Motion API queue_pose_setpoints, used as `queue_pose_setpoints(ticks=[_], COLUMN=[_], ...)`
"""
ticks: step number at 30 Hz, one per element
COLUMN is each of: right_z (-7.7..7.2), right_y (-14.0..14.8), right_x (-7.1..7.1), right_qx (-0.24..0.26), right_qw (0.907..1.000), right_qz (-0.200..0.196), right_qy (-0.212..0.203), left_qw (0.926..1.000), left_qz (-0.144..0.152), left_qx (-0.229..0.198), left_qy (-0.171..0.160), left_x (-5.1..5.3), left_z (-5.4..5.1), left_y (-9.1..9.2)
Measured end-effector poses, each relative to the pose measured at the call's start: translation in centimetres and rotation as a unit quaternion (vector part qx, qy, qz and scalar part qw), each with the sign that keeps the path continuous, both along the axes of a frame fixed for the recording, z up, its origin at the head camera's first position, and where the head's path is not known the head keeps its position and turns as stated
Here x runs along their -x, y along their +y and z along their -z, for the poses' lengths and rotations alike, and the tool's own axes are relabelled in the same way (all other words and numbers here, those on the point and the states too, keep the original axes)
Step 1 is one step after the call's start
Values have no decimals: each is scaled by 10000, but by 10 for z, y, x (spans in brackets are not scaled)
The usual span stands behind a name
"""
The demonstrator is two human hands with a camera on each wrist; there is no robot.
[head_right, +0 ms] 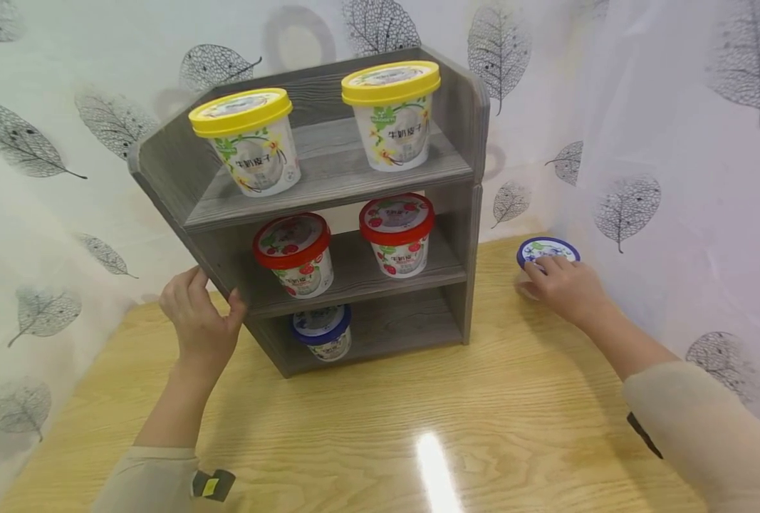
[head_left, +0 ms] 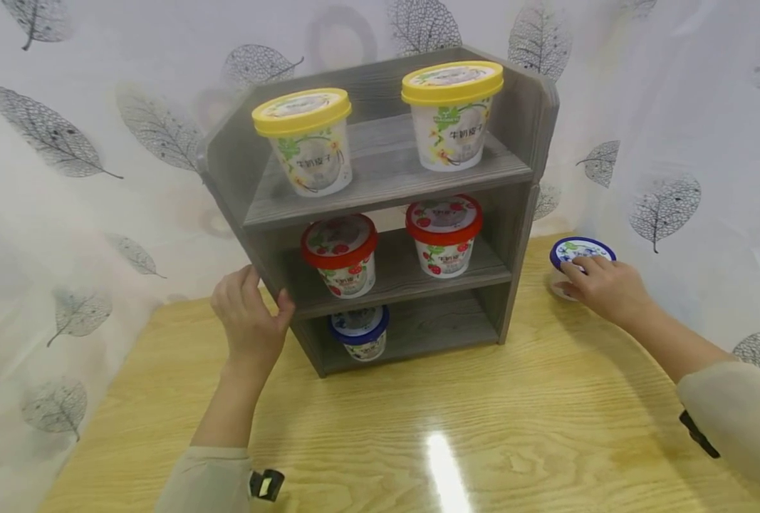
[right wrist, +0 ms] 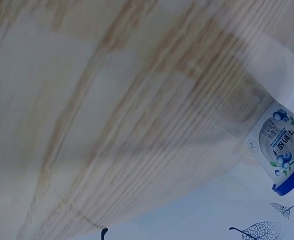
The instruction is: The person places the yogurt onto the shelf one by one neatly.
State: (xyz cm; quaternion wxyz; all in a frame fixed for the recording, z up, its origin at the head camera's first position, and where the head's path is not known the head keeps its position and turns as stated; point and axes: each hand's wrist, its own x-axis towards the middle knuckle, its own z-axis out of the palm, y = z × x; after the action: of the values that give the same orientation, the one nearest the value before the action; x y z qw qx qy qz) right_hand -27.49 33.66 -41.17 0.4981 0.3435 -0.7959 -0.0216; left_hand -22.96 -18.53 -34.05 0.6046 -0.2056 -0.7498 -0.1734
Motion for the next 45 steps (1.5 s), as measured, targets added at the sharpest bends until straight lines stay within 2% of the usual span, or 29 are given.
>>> queue_pose_setpoints(ticks=[6, 10, 25, 37, 45], right_z=[2, 3, 6, 6, 6], right_y=[3, 4, 7, 8, 7], right_x=[-2, -2, -1, -2, -8], right_qx=[73, 130, 182, 195, 155], right_qw=[9987, 9975, 9920, 9967, 9956], right_qz=[363, 571, 959, 684, 676], right_qy=[-356, -388, -796, -385, -629], left_qw=[10000, 10000, 10000, 10000, 10000], left_qz=[-2, 59, 44, 26, 20], left_qx=[-26, -26, -69, -70, -54], left_qy=[26, -9, 2, 3, -1], left_x=[1, 1, 1, 0, 0], left_z=[0, -1, 1, 0, 1], left_y=[-1, 0, 0, 1, 1])
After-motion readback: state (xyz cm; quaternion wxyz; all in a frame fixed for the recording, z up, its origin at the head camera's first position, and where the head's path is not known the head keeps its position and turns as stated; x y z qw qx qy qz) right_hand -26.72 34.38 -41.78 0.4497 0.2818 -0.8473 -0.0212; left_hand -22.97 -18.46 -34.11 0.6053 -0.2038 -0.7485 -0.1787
